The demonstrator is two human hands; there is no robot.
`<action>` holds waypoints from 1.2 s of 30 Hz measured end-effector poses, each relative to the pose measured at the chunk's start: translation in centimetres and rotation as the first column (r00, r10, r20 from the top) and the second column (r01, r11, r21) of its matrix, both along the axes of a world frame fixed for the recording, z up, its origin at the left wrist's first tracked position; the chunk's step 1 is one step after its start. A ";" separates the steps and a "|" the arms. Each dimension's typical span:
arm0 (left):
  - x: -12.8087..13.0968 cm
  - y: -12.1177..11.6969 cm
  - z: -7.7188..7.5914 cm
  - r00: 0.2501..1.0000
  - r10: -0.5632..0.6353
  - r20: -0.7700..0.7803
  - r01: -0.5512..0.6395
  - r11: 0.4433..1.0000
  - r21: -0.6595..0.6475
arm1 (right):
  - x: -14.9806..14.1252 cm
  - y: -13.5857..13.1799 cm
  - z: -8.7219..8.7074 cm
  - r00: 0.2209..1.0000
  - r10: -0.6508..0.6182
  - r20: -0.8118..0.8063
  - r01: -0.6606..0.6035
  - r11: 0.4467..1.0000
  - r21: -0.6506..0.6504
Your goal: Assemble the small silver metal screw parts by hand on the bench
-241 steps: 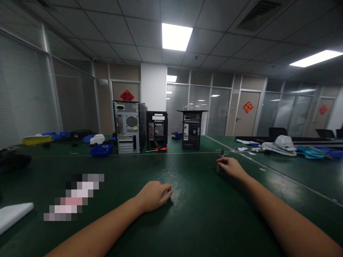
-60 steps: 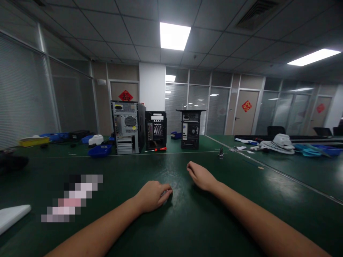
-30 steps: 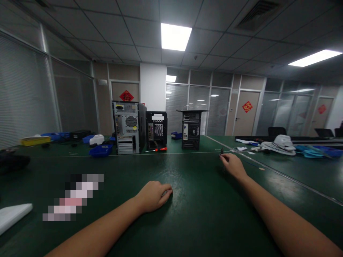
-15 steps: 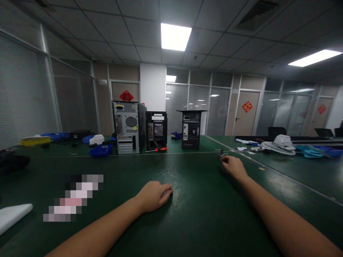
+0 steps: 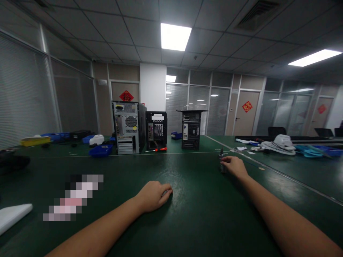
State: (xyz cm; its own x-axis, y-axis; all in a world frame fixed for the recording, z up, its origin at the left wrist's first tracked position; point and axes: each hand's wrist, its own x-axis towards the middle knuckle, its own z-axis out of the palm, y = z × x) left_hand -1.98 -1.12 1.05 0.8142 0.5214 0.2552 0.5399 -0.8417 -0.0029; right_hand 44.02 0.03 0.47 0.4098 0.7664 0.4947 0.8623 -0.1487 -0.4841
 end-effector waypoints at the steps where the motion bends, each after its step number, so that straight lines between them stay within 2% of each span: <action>1: 0.0 0.0 0.0 1.000 0.000 -0.001 0.000 1.000 0.002 | 0.0 0.0 0.0 1.000 0.005 -0.010 -0.005 1.000 0.007; 7: 0.0 0.0 -0.1 1.000 0.006 -0.001 -0.006 1.000 -0.002 | 0.3 0.3 -0.4 0.997 0.022 -0.080 -0.020 1.000 0.023; 18: 0.0 0.0 0.1 1.000 0.006 -0.013 -0.006 1.000 -0.004 | 1.0 0.5 -0.3 0.964 0.039 -0.263 -0.054 0.997 -0.049; 27: 0.0 0.0 0.1 1.000 0.008 -0.016 -0.008 1.000 -0.001 | 1.4 1.0 -1.0 0.930 0.123 -0.345 -0.125 0.992 0.015; 36: 0.0 0.0 -0.1 0.999 0.018 -0.027 -0.017 1.000 0.020 | 1.0 1.1 -1.1 0.921 0.122 -0.370 -0.153 0.987 -0.055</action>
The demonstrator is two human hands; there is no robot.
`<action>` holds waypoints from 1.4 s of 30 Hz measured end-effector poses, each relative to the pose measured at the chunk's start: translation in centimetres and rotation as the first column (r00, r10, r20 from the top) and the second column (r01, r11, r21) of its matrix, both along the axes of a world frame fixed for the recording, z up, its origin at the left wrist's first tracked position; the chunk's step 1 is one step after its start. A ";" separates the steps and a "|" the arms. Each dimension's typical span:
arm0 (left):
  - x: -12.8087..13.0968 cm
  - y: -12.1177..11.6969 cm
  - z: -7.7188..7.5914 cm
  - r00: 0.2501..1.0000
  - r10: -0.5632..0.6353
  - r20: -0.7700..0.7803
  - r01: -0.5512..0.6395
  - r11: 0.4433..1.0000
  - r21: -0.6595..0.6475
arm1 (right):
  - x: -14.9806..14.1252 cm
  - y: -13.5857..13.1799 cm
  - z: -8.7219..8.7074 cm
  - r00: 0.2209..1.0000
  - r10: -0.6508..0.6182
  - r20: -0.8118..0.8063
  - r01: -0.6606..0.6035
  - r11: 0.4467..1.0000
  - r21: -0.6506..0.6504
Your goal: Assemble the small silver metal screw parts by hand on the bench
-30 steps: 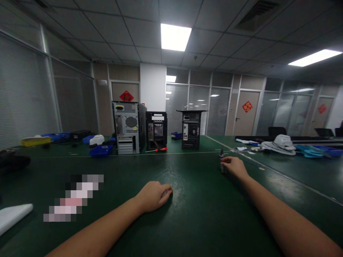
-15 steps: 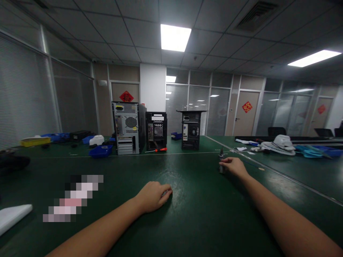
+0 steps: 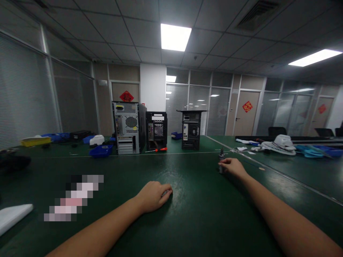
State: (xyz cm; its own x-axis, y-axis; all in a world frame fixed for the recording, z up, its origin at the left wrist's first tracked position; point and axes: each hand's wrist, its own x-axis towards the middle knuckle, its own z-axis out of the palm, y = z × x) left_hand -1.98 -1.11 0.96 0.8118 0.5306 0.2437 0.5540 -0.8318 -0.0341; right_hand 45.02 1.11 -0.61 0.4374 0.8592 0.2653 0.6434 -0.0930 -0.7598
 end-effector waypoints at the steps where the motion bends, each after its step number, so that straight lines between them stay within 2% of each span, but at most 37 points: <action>1: 0.0 0.0 0.0 1.000 -0.001 0.002 0.001 1.000 -0.001 | -0.1 -0.1 0.1 1.000 -0.002 0.001 0.002 1.000 -0.004; 7: 0.0 0.0 0.1 1.000 -0.007 0.005 0.007 1.000 -0.001 | -0.3 -0.5 0.4 1.000 -0.013 -0.012 0.012 1.000 -0.028; 13: 0.0 -0.1 0.1 1.000 -0.003 0.006 0.003 1.000 -0.002 | -0.7 -0.4 0.5 0.999 0.029 -0.029 -0.029 1.000 -0.007; 21: 0.0 -0.1 0.2 1.000 0.002 0.008 -0.002 1.000 -0.021 | -1.1 -0.7 0.8 1.000 -0.002 -0.001 0.002 0.999 -0.054; 27: 0.0 0.2 -0.2 1.000 0.001 0.001 -0.001 1.000 0.003 | -0.3 -0.7 0.0 0.982 0.168 -0.081 -0.169 0.986 -0.005; 31: 0.0 0.1 -0.1 1.000 0.005 0.002 -0.005 1.000 0.009 | -0.2 -0.8 -0.3 0.972 0.234 0.021 -0.232 0.969 -0.090; 35: 0.0 -0.1 0.1 1.000 0.000 0.006 0.000 1.000 -0.004 | -1.3 -1.2 0.2 0.960 0.235 0.153 -0.217 0.968 -0.129; 39: 0.0 -0.1 0.2 1.000 -0.007 0.011 0.008 1.000 -0.024 | -3.7 -1.7 1.0 0.935 0.248 0.252 -0.217 0.965 -0.147; 42: 0.0 -0.1 0.2 1.000 -0.009 0.015 0.009 1.000 -0.021 | -6.6 -1.8 1.9 0.887 0.317 0.336 -0.300 0.948 -0.105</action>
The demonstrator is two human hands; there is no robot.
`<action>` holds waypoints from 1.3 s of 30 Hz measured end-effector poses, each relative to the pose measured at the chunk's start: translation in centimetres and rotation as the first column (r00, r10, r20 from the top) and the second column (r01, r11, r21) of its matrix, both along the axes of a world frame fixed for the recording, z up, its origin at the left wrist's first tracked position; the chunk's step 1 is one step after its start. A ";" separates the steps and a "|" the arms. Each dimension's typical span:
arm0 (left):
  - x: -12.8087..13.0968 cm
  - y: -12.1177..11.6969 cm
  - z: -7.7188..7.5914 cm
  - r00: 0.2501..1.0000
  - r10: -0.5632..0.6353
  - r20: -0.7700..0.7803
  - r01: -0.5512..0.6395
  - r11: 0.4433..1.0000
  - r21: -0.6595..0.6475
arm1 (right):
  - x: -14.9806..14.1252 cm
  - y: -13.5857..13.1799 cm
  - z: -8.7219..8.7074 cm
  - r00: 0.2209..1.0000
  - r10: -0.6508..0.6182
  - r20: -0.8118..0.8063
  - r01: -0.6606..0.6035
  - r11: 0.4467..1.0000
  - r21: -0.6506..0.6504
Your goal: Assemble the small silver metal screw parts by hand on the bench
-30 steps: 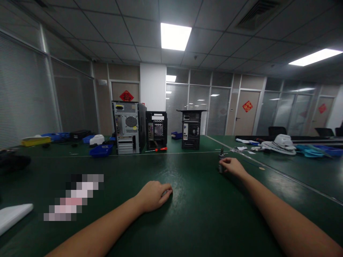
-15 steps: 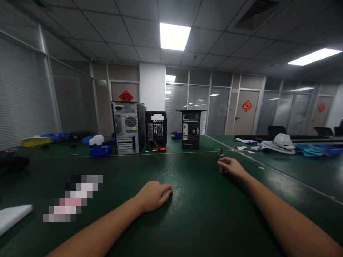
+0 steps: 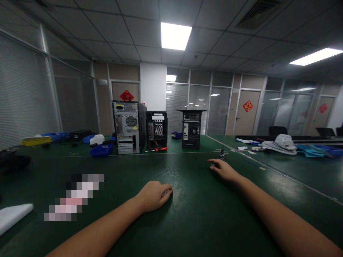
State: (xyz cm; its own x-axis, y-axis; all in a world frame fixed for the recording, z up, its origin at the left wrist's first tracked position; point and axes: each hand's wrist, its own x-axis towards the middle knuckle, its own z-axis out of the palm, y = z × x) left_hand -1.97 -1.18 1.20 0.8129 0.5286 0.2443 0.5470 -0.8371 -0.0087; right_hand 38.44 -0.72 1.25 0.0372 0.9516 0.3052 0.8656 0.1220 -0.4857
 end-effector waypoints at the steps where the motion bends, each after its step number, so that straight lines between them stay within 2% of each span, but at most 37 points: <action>1: 0.0 0.0 0.0 1.000 0.001 0.001 -0.001 1.000 0.002 | -1.2 -0.1 0.3 0.999 0.044 0.025 -0.045 0.999 0.027; 6: 0.1 0.0 0.0 1.000 0.012 0.002 -0.012 1.000 -0.004 | -8.5 -1.5 1.5 0.946 0.296 0.135 -0.308 0.948 0.083; 10: 0.0 0.0 0.0 1.000 0.017 0.011 -0.017 1.000 -0.014 | -13.9 -3.5 1.7 0.889 0.420 0.183 -0.435 0.899 0.051; 15: -0.2 0.1 -0.2 0.999 0.030 0.011 -0.030 1.000 0.004 | -17.5 -5.1 1.3 0.816 0.527 0.235 -0.551 0.834 0.043; 19: -0.2 0.4 -0.4 1.000 0.031 -0.006 -0.031 0.999 0.022 | -18.2 -5.5 1.1 0.785 0.543 0.299 -0.583 0.810 0.060; 26: -0.1 0.4 -0.6 1.000 0.020 -0.004 -0.020 0.999 0.037 | -18.3 -5.9 2.0 0.701 0.576 0.420 -0.651 0.757 0.050; 29: 0.0 0.3 -0.5 1.000 0.021 0.000 -0.021 0.999 0.032 | -18.1 -5.9 2.0 0.725 0.517 0.456 -0.596 0.803 0.036; 33: 0.0 -0.1 -0.2 0.999 0.040 0.000 -0.040 0.999 0.016 | -17.6 -5.6 2.1 0.821 0.399 0.408 -0.465 0.883 0.072; 39: 0.0 -0.2 0.0 0.998 0.054 0.012 -0.053 0.998 -0.026 | -17.8 -5.9 2.4 0.877 0.406 0.258 -0.439 0.895 0.081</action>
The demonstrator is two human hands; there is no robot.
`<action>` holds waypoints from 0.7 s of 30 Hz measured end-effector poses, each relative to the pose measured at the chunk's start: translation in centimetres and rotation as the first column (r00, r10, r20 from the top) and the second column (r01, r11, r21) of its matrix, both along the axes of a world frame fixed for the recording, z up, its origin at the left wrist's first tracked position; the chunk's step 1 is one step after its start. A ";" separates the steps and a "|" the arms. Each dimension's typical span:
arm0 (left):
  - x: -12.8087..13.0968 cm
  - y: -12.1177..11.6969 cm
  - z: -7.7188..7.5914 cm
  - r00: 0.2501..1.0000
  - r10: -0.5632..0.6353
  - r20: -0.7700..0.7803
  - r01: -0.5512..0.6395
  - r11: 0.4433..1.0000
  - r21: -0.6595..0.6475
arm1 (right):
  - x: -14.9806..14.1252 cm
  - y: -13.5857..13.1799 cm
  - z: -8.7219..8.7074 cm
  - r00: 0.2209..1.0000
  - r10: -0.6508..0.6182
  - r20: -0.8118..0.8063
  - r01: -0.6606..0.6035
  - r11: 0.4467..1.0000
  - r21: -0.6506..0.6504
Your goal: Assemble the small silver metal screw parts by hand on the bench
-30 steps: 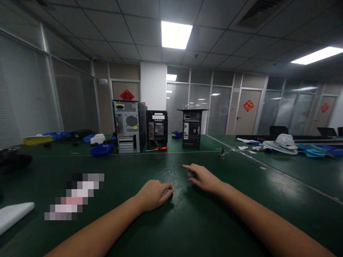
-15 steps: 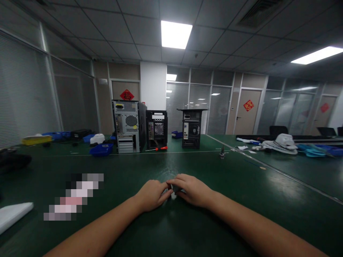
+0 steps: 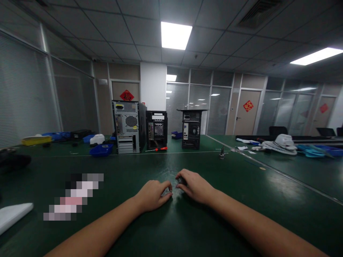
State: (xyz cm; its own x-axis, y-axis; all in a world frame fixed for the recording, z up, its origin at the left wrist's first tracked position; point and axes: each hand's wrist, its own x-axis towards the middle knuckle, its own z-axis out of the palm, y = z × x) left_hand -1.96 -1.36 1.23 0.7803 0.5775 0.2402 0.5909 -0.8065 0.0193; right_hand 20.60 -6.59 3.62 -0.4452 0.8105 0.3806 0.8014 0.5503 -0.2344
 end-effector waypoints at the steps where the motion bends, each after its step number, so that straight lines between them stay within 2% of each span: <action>1: 0.0 0.1 -0.1 1.000 0.002 0.003 -0.002 1.000 -0.002 | -0.3 -0.1 -0.1 0.999 0.005 -0.036 -0.006 1.000 -0.017; 5: 0.0 0.3 -0.4 1.000 0.005 0.004 -0.005 1.000 0.001 | -1.7 -0.2 -0.5 0.987 -0.075 -0.143 0.054 0.988 -0.144; 9: 0.0 0.4 -0.4 1.000 0.006 -0.001 -0.006 1.000 0.003 | -2.6 -0.2 -0.8 0.981 -0.138 -0.139 0.097 0.958 -0.269; 14: -0.1 0.4 -0.4 1.000 0.007 -0.005 -0.007 1.000 0.022 | -2.8 -0.2 -0.9 0.979 -0.162 -0.124 0.124 0.955 -0.269; 21: -0.1 0.6 -0.7 1.000 0.012 0.009 -0.012 0.999 0.050 | -2.5 0.2 -0.9 0.981 -0.109 -0.161 0.058 0.954 -0.295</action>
